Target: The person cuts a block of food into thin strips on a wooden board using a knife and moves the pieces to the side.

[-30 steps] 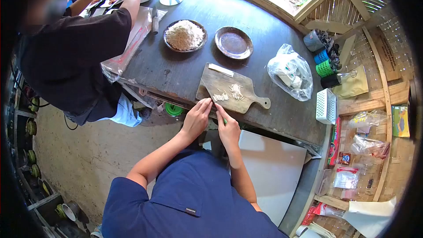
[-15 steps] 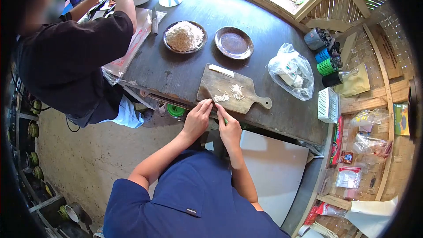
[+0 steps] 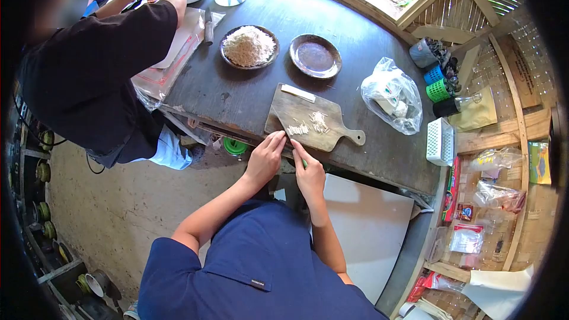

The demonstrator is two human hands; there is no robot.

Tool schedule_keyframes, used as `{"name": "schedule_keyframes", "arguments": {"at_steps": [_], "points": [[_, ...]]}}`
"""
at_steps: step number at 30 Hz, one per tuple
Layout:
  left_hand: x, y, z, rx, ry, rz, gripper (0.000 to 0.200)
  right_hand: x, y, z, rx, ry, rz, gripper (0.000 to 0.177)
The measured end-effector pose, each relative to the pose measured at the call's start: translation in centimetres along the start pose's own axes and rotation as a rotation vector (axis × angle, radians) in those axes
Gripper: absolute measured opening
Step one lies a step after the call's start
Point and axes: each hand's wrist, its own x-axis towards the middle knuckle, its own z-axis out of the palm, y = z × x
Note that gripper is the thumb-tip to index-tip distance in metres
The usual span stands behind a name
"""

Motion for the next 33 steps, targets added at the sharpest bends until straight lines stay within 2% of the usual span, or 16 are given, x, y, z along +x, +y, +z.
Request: {"name": "schedule_keyframes", "arguments": {"at_steps": [7, 9, 10, 11, 13, 14, 17, 23, 26, 29, 33], "points": [[-0.1, 0.2, -0.2, -0.004, -0.019, 0.001, 0.047, 1.4, 1.7, 1.3, 0.058, -0.013, -0.018, 0.036], [0.2, 0.2, -0.4, 0.004, -0.022, 0.01, 0.047, 2.3, 4.3, 1.8, 0.284, -0.026, -0.163, 0.038], [0.3, 0.3, -0.5, 0.008, -0.027, 0.014, 0.047, 2.7, 4.5, 1.2, 0.337, -0.128, -0.037, 0.038], [0.4, 0.2, -0.6, 0.009, -0.023, 0.019, 0.047, 3.0, 4.9, 0.2, 0.337, -0.124, -0.041, 0.038], [0.7, -0.2, -0.7, -0.027, -0.048, 0.022, 0.046, 3.4, 4.5, -2.0, 0.559, -0.232, 0.18, 0.038], [0.7, -0.4, -0.9, -0.027, -0.046, 0.024, 0.046, 3.7, 4.9, -2.1, 0.566, -0.146, 0.149, 0.039], [1.1, -0.9, -1.2, 0.01, -0.05, 0.059, 0.043, 4.5, 5.9, -3.7, 0.589, -0.097, 0.204, 0.04], [1.4, -1.4, -1.3, -0.049, -0.008, 0.038, 0.036, 3.2, 2.7, -1.5, 0.618, -0.25, 0.167, 0.041], [1.8, -1.8, -1.7, -0.03, 0.01, 0.034, 0.035, 3.4, 3.7, -1.2, 0.646, -0.167, 0.191, 0.042], [2.1, -1.9, -1.6, 0.003, -0.036, 0.048, 0.037, 3.3, 5.4, -1.9, 0.643, -0.078, 0.15, 0.041], [3.8, -2.1, -0.8, 0.073, -0.132, 0.111, 0.044, 1.6, 4.7, -2.4, 0.621, -0.141, 0.154, 0.043]]}}
